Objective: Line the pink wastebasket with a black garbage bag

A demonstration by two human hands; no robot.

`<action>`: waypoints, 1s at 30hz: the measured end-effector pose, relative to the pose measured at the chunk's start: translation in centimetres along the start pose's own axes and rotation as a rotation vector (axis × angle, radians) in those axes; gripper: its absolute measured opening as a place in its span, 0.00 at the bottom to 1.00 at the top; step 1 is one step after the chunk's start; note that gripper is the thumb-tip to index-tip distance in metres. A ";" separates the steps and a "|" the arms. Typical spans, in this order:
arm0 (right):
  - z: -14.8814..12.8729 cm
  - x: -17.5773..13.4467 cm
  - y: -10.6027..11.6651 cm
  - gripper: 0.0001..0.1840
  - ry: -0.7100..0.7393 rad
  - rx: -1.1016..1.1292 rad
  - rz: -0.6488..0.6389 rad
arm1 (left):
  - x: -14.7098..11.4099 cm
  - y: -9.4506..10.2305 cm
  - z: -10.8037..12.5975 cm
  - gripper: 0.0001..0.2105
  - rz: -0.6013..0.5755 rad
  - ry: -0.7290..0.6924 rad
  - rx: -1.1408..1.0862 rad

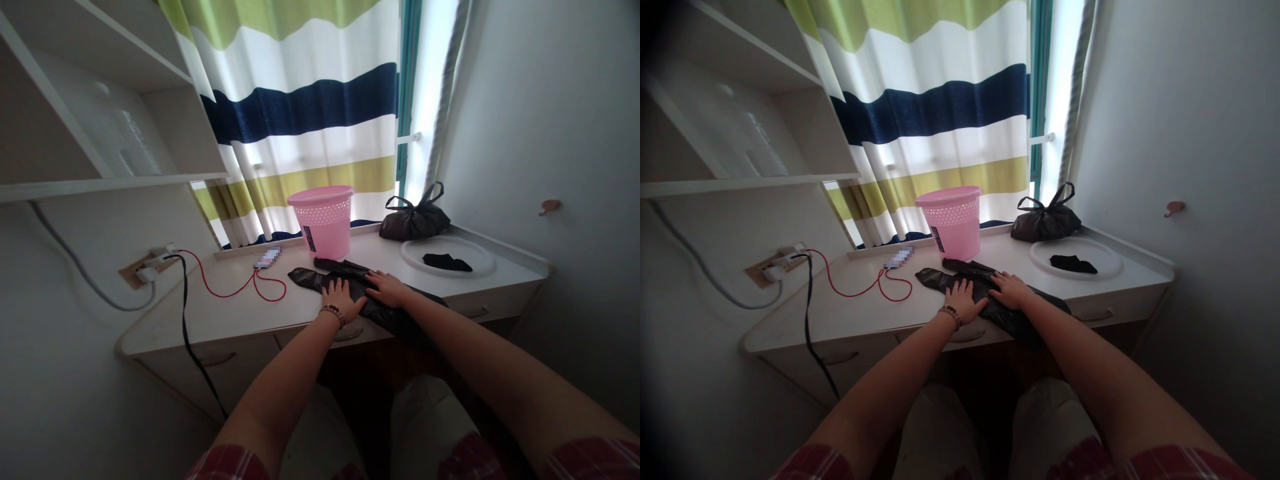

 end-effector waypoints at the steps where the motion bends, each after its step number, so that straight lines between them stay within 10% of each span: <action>1: 0.0 0.0 0.0 0.37 -0.008 0.001 0.008 | 0.0 0.0 0.0 0.48 0.002 -0.002 0.001; 30: 0.0 -0.5 0.4 0.32 -0.076 0.007 0.043 | -0.8 0.5 0.7 0.47 -0.049 -0.013 0.007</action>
Point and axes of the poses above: each hand's wrist, its own x-axis towards the middle knuckle, its own y-axis out of the back of the hand, z = x × y, the point moved 8 cm from there along x, towards the middle knuckle, and after that the axes turned 15 degrees about -x, right-handed, at the moved point
